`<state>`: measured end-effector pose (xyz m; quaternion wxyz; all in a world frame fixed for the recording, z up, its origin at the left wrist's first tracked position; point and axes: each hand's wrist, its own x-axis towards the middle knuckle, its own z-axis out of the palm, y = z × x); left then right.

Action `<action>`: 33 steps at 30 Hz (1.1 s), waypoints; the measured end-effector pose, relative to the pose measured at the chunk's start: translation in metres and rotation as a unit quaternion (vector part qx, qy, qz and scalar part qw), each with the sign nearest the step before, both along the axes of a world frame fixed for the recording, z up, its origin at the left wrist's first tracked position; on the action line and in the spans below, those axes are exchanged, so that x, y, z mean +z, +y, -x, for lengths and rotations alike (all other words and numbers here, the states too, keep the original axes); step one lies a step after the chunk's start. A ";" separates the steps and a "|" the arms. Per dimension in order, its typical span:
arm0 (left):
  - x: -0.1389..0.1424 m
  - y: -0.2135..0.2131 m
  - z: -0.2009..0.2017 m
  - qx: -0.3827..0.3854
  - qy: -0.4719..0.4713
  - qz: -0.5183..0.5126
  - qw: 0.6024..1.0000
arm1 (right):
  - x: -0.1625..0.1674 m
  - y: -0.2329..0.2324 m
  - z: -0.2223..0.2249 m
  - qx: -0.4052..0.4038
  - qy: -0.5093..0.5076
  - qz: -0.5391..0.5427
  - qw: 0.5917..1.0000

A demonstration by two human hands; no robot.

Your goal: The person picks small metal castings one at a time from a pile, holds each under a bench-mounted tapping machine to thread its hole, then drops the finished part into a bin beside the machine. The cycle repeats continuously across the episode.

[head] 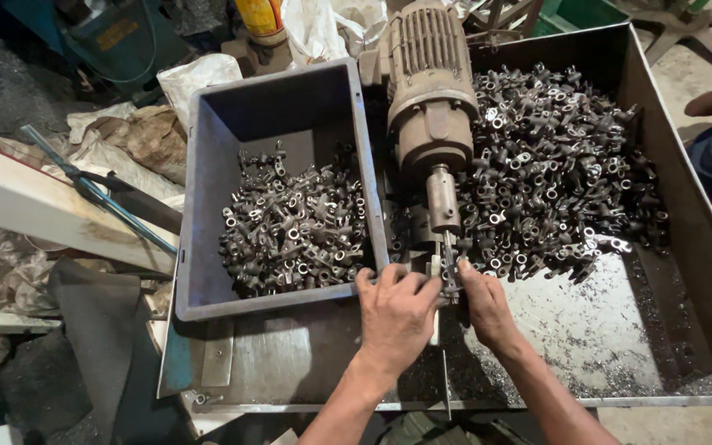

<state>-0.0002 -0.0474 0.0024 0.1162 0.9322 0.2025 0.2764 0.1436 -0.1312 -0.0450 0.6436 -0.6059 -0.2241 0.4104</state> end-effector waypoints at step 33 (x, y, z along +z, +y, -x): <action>0.010 0.022 0.024 -0.081 -0.049 0.318 0.943 | -0.014 -0.060 0.004 0.074 -0.066 0.191 0.977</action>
